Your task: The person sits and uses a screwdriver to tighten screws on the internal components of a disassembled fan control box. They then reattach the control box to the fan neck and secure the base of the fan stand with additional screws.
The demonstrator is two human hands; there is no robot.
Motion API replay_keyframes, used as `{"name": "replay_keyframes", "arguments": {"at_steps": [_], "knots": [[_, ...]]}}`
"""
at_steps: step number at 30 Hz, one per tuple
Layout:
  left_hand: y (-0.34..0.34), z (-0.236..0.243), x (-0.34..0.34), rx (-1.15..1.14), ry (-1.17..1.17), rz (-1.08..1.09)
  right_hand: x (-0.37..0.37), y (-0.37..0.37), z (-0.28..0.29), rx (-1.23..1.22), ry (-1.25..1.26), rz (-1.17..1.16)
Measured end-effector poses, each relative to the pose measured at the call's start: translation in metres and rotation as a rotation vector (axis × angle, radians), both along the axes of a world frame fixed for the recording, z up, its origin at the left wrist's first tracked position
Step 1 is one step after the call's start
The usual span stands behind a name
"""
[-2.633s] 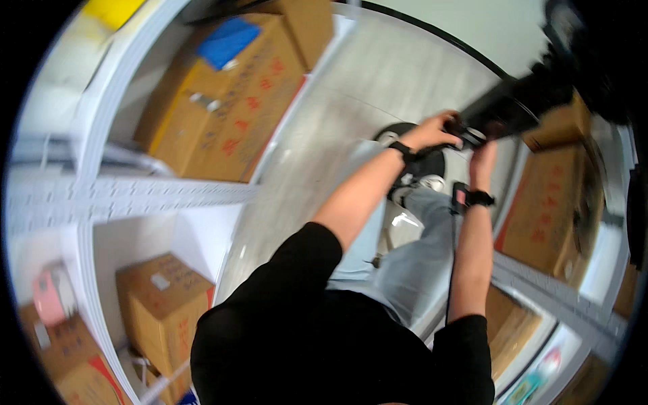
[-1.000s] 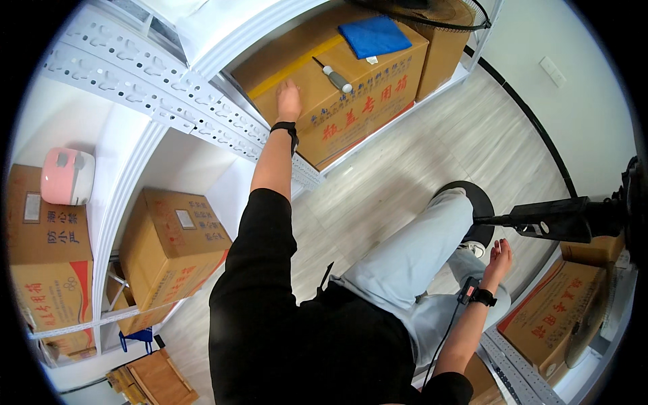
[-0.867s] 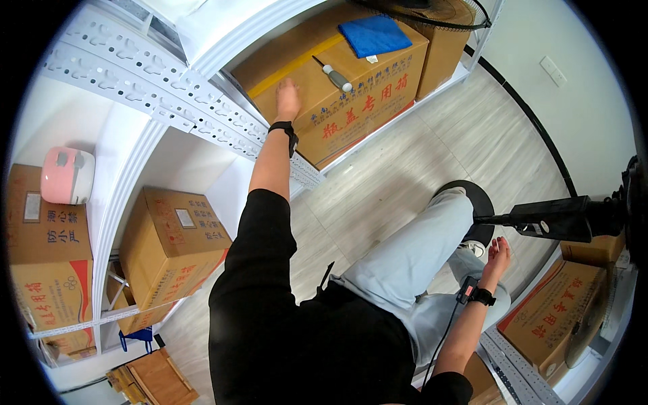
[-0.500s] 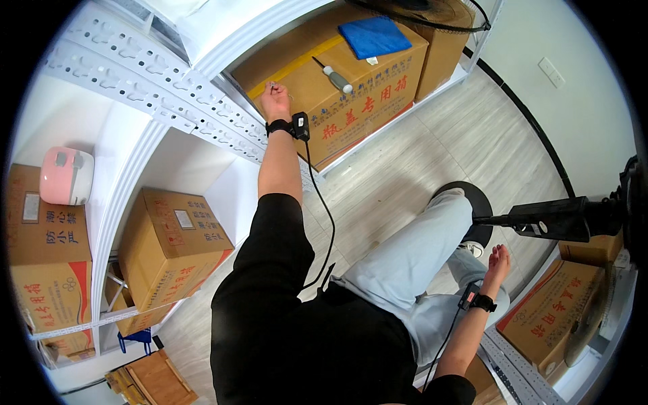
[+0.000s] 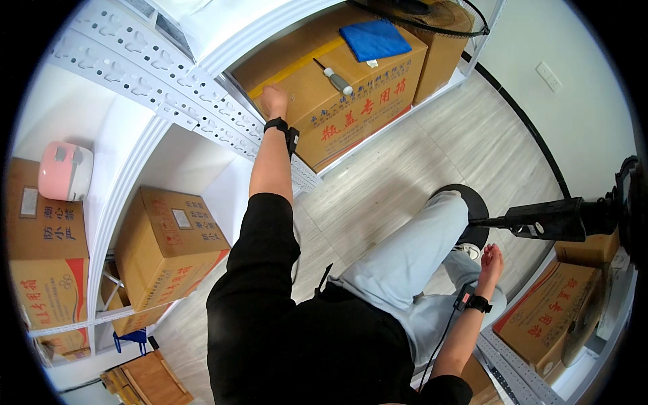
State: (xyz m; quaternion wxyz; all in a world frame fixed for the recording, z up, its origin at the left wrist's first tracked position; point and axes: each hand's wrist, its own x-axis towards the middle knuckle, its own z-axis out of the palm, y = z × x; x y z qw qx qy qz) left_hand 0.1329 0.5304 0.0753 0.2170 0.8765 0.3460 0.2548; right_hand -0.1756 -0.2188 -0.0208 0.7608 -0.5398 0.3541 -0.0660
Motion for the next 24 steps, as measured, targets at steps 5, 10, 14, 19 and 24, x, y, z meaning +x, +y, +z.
{"name": "replay_keyframes", "arguments": {"at_steps": [5, 10, 14, 19, 24], "knots": [[-0.03, 0.03, -0.02, 0.206, 0.387, -0.09, 0.001, -0.002, -0.001, 0.018, 0.041, -0.009], [-0.03, 0.027, -0.017, 0.337, 0.506, -0.284, 0.005, 0.008, 0.007, 0.024, 0.039, 0.028], [-0.028, 0.018, -0.012, 0.372, 0.514, -0.294, 0.008, 0.018, 0.012, 0.018, 0.062, 0.049], [-0.004, -0.011, 0.008, 0.367, 0.269, -0.271, 0.008, 0.016, 0.005, 0.048, 0.069, 0.062], [0.05, -0.016, 0.004, -1.332, -0.712, -0.413, 0.009, 0.02, 0.009, 0.041, 0.072, 0.072]]}}
